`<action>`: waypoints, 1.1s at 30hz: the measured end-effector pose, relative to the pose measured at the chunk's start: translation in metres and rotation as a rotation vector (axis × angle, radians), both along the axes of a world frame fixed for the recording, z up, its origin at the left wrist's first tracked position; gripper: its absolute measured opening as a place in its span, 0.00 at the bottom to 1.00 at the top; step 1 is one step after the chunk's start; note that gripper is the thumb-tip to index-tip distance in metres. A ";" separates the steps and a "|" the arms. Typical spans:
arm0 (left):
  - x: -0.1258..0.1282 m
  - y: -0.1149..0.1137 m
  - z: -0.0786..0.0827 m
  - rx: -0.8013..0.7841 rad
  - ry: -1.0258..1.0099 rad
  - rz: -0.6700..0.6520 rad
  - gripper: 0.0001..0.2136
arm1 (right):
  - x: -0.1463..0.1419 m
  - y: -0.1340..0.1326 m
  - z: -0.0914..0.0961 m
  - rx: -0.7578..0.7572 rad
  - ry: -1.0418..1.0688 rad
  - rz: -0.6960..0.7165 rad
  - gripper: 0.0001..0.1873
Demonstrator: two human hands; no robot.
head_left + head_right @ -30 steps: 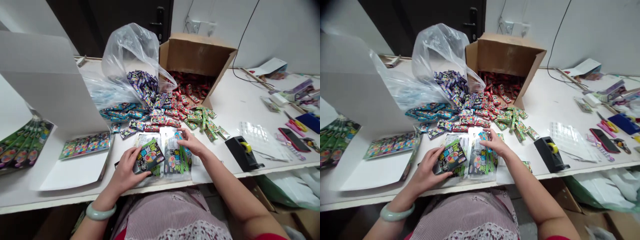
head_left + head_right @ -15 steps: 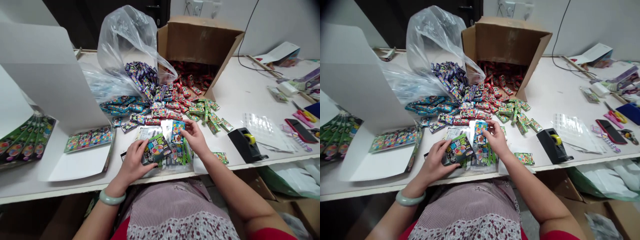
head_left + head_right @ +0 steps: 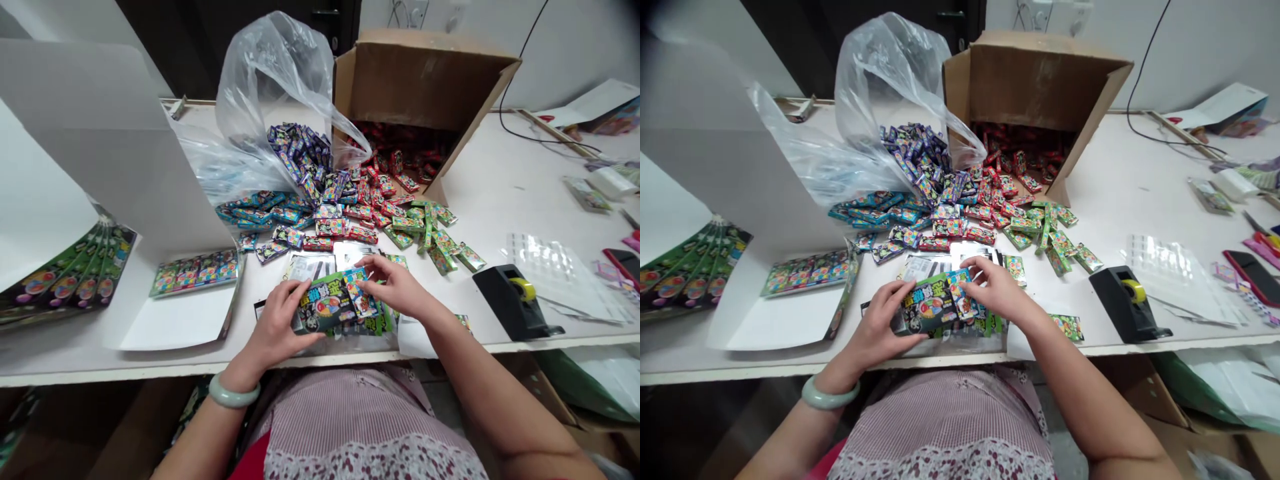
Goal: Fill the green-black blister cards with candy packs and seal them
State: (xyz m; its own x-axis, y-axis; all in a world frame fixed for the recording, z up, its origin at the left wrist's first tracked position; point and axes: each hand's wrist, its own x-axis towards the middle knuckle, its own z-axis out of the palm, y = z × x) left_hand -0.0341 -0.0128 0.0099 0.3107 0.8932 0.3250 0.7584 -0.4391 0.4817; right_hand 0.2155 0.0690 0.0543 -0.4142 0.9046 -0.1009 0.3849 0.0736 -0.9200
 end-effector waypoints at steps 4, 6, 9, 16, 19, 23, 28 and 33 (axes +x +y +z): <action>0.004 0.002 -0.001 0.054 0.009 0.009 0.43 | -0.009 0.000 -0.005 0.107 -0.045 0.025 0.18; 0.007 0.003 0.000 0.061 0.007 0.074 0.43 | -0.014 -0.002 -0.008 0.206 -0.020 -0.057 0.18; 0.009 0.003 0.003 0.058 0.010 0.169 0.42 | -0.016 -0.009 -0.011 0.319 -0.042 -0.092 0.17; 0.021 0.002 0.019 -0.027 -0.218 0.245 0.36 | -0.018 -0.017 -0.007 -0.053 0.141 0.092 0.27; 0.029 0.002 0.025 -0.158 -0.511 0.225 0.19 | -0.017 -0.016 0.002 -0.019 0.118 0.113 0.24; 0.048 -0.001 0.022 -0.299 -0.913 0.227 0.13 | -0.011 -0.013 0.012 0.145 0.031 0.130 0.24; 0.067 -0.021 0.003 -0.365 -1.113 0.275 0.17 | -0.002 -0.016 0.010 0.147 -0.036 0.250 0.18; 0.056 -0.035 -0.008 -0.510 -1.084 0.193 0.26 | -0.001 -0.022 0.005 0.130 -0.085 0.348 0.16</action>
State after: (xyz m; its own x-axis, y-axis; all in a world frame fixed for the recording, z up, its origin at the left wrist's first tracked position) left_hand 0.0216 -0.0477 0.0024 -0.0571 0.9960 -0.0688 -0.1130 0.0620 0.9917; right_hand 0.2149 0.0470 0.0595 -0.6940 0.7187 -0.0420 0.3910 0.3273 -0.8602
